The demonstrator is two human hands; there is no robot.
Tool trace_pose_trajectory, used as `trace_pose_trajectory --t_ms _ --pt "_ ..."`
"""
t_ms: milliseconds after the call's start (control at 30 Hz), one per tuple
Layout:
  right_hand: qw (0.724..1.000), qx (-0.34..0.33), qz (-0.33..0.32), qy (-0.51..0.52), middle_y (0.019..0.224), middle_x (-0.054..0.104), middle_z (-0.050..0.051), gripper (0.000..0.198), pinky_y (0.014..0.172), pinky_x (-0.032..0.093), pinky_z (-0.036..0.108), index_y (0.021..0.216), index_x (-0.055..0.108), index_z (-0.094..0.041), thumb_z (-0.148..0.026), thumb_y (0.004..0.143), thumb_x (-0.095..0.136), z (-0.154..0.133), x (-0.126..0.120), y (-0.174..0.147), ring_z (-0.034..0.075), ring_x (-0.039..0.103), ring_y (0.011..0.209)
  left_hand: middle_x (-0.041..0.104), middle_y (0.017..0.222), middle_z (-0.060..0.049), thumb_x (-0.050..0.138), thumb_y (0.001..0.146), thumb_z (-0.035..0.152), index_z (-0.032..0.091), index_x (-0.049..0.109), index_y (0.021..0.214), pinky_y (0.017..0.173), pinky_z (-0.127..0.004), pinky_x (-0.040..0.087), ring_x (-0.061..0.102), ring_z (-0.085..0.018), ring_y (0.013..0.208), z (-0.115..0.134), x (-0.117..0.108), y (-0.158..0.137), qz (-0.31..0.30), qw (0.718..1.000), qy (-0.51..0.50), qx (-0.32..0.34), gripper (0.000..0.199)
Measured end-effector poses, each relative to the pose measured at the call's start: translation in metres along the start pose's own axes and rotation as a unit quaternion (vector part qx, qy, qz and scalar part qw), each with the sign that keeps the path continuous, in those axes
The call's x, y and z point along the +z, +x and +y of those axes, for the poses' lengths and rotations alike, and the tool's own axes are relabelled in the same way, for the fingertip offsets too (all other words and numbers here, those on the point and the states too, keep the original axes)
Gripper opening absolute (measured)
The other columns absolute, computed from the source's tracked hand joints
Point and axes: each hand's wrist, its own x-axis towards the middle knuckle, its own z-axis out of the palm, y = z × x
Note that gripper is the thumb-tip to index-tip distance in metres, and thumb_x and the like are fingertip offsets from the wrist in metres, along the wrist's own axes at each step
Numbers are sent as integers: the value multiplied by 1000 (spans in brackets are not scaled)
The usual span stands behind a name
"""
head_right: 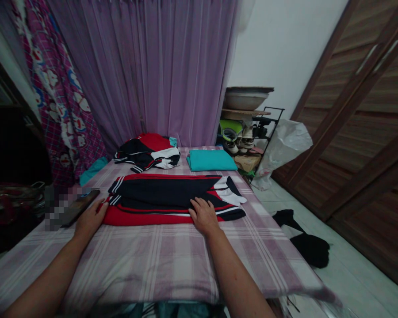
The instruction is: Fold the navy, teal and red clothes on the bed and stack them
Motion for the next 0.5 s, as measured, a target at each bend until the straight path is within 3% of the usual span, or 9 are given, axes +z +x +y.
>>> trace_pose_trajectory --t_ms 300,500 --pt "1000 -4 -13 11 146 52 12 46 112 31 50 139 54 -20 -34 97 43 5 3 1 24 45 136 71 118 -14 39 92 50 18 57 135 91 -37 51 67 -28 108 1 -3 -7 -4 1000 -19 -11 56" --pt "999 -34 14 12 147 51 12 49 111 31 52 142 52 -25 -39 95 46 22 16 1 26 45 135 65 131 -14 41 92 48 15 54 137 99 -37 48 62 -27 118 1 1 -10 10 999 -36 3 57"
